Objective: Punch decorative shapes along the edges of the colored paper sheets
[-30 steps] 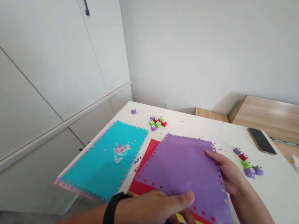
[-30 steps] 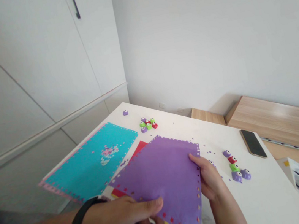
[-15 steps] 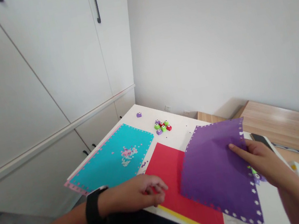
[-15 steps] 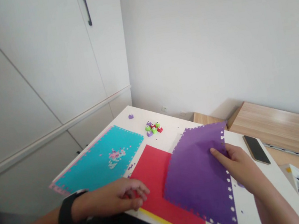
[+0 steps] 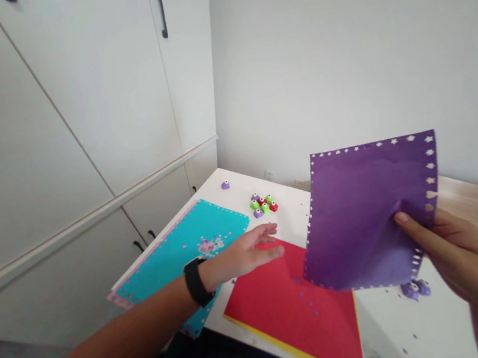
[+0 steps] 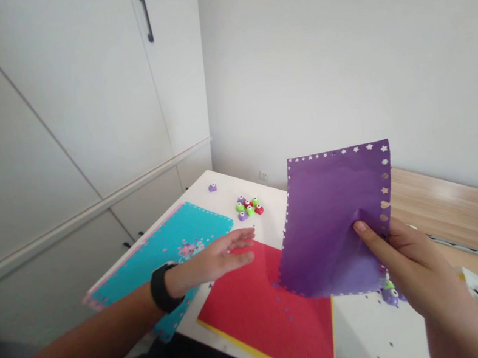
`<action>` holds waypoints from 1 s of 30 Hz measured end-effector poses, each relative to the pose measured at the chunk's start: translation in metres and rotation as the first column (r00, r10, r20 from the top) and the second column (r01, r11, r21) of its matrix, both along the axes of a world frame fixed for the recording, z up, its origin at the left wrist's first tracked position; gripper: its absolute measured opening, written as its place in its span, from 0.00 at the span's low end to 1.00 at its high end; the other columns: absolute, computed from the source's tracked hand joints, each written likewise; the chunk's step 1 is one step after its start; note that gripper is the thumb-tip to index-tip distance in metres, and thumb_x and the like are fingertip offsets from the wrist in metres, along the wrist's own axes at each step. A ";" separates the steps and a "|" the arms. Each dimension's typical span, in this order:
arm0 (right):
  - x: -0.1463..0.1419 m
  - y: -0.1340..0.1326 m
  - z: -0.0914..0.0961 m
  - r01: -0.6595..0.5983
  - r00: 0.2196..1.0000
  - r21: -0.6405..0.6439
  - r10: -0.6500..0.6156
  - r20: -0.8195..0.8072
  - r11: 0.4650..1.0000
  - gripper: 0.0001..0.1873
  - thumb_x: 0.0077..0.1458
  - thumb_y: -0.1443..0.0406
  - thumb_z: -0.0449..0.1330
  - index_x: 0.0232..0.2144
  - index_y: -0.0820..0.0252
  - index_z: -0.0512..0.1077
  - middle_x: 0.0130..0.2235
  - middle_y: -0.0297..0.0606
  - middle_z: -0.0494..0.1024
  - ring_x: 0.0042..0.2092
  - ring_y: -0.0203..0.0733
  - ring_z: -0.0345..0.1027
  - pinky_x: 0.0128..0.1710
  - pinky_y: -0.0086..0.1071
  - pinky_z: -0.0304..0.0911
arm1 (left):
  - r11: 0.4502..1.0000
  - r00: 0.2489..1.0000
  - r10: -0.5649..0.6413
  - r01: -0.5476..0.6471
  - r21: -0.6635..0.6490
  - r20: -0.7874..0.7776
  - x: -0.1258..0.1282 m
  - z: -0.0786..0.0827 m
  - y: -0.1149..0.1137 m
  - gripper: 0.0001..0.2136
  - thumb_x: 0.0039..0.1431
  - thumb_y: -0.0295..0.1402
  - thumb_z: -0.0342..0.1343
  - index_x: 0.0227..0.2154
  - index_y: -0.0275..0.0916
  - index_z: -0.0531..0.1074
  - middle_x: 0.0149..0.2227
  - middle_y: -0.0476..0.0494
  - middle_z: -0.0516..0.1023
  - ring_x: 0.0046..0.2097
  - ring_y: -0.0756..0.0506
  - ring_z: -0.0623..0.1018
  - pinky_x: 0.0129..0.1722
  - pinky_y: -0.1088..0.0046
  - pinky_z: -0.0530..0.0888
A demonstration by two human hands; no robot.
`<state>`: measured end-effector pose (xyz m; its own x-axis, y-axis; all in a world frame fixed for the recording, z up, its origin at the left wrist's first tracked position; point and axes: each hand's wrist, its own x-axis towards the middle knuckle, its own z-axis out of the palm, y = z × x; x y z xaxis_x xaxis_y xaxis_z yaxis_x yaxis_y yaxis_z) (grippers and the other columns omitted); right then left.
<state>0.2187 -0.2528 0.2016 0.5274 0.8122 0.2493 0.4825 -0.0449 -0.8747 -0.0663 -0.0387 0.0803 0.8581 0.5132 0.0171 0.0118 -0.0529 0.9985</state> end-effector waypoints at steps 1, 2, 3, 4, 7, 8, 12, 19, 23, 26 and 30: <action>-0.008 0.009 0.000 -0.009 1.000 0.049 0.010 -0.028 0.999 0.18 0.56 0.52 0.67 0.45 0.53 0.81 0.44 0.43 0.83 0.44 0.55 0.77 0.42 0.42 0.74 | 1.000 1.000 0.016 -0.016 0.020 0.006 0.002 0.006 0.004 0.31 0.59 0.47 0.64 0.62 0.42 0.67 0.64 0.33 0.68 0.64 0.37 0.69 0.60 0.58 0.68; -0.015 0.019 0.000 -0.031 0.998 0.093 0.036 -0.057 0.995 0.18 0.56 0.52 0.67 0.45 0.53 0.80 0.46 0.43 0.83 0.46 0.55 0.76 0.45 0.43 0.73 | 0.998 0.999 0.034 -0.035 0.055 0.011 0.003 0.013 0.010 0.31 0.59 0.48 0.64 0.62 0.42 0.67 0.65 0.34 0.67 0.65 0.36 0.68 0.61 0.59 0.67; -0.022 0.029 0.001 -0.059 0.993 0.132 0.071 -0.089 0.989 0.17 0.57 0.53 0.66 0.46 0.52 0.80 0.48 0.42 0.82 0.49 0.54 0.75 0.48 0.43 0.72 | 0.994 0.999 0.048 -0.048 0.100 0.007 0.000 0.020 0.018 0.30 0.60 0.49 0.62 0.62 0.43 0.67 0.65 0.36 0.67 0.66 0.37 0.67 0.61 0.59 0.67; -0.029 0.040 0.002 -0.086 0.986 0.167 0.108 -0.127 0.982 0.16 0.58 0.54 0.66 0.47 0.52 0.79 0.49 0.42 0.81 0.50 0.54 0.75 0.49 0.43 0.71 | 0.985 0.998 0.063 -0.061 0.159 -0.009 -0.005 0.026 0.028 0.29 0.61 0.50 0.61 0.62 0.44 0.67 0.65 0.37 0.68 0.66 0.37 0.67 0.61 0.60 0.66; -0.038 0.074 -0.002 -0.111 0.948 0.225 0.172 -0.270 0.968 0.14 0.58 0.55 0.66 0.45 0.50 0.79 0.49 0.39 0.82 0.48 0.50 0.76 0.46 0.40 0.71 | 0.899 0.982 0.155 -0.093 0.427 -0.112 -0.038 0.032 0.063 0.28 0.63 0.52 0.57 0.62 0.45 0.68 0.64 0.40 0.69 0.65 0.37 0.68 0.64 0.62 0.62; -0.038 0.085 -0.006 -0.110 0.932 0.206 0.173 -0.319 0.972 0.14 0.57 0.55 0.67 0.44 0.51 0.79 0.47 0.39 0.83 0.46 0.49 0.77 0.43 0.38 0.72 | 0.851 0.964 0.213 -0.105 0.514 -0.157 -0.054 0.030 0.075 0.29 0.62 0.53 0.57 0.61 0.43 0.68 0.64 0.39 0.69 0.64 0.37 0.68 0.65 0.62 0.60; -0.027 0.121 -0.038 -0.171 0.847 -0.047 0.122 -0.517 0.984 0.18 0.50 0.55 0.71 0.41 0.56 0.79 0.36 0.42 0.84 0.34 0.49 0.79 0.31 0.36 0.72 | 0.717 0.856 0.427 -0.123 0.687 -0.292 -0.130 -0.001 0.115 0.32 0.58 0.54 0.60 0.59 0.37 0.70 0.64 0.33 0.69 0.64 0.32 0.66 0.66 0.60 0.57; -0.009 0.146 -0.076 -0.159 0.810 -0.248 -0.018 -0.586 0.956 0.23 0.46 0.60 0.72 0.46 0.56 0.77 0.32 0.39 0.85 0.26 0.50 0.78 0.25 0.36 0.72 | 0.731 0.693 0.569 -0.180 0.659 -0.442 -0.209 -0.064 0.133 0.37 0.55 0.59 0.56 0.58 0.34 0.71 0.56 0.30 0.75 0.58 0.32 0.73 0.59 0.60 0.66; -0.003 0.139 -0.074 -0.014 0.807 -0.229 -0.125 -0.578 0.973 0.24 0.44 0.60 0.73 0.46 0.52 0.78 0.33 0.37 0.85 0.26 0.48 0.77 0.24 0.35 0.73 | 0.807 0.735 0.504 -0.212 0.551 -0.454 -0.215 -0.080 0.133 0.33 0.54 0.61 0.56 0.53 0.39 0.75 0.51 0.38 0.80 0.50 0.35 0.79 0.50 0.65 0.73; -0.001 0.123 -0.072 0.135 0.771 -0.203 -0.232 -0.594 0.970 0.25 0.44 0.58 0.74 0.47 0.50 0.78 0.36 0.38 0.85 0.25 0.48 0.77 0.22 0.34 0.73 | 0.835 0.740 0.506 -0.291 0.467 -0.444 -0.219 -0.084 0.136 0.32 0.54 0.60 0.56 0.51 0.39 0.75 0.50 0.40 0.81 0.48 0.35 0.80 0.46 0.66 0.75; -0.011 0.098 -0.078 0.260 0.599 -0.221 -0.337 -0.726 0.940 0.32 0.44 0.55 0.73 0.54 0.46 0.75 0.40 0.38 0.86 0.28 0.51 0.79 0.29 0.41 0.78 | 0.816 0.709 0.543 -0.319 0.482 -0.450 -0.231 -0.083 0.143 0.29 0.55 0.59 0.54 0.47 0.40 0.78 0.47 0.41 0.83 0.47 0.34 0.80 0.46 0.66 0.74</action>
<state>0.2074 -0.1548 0.1240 0.7162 0.5714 -0.4007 -0.3849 -0.1555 -0.9098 -0.2974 0.1041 -0.0029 0.4556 0.8812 -0.1260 0.6534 -0.2348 0.7197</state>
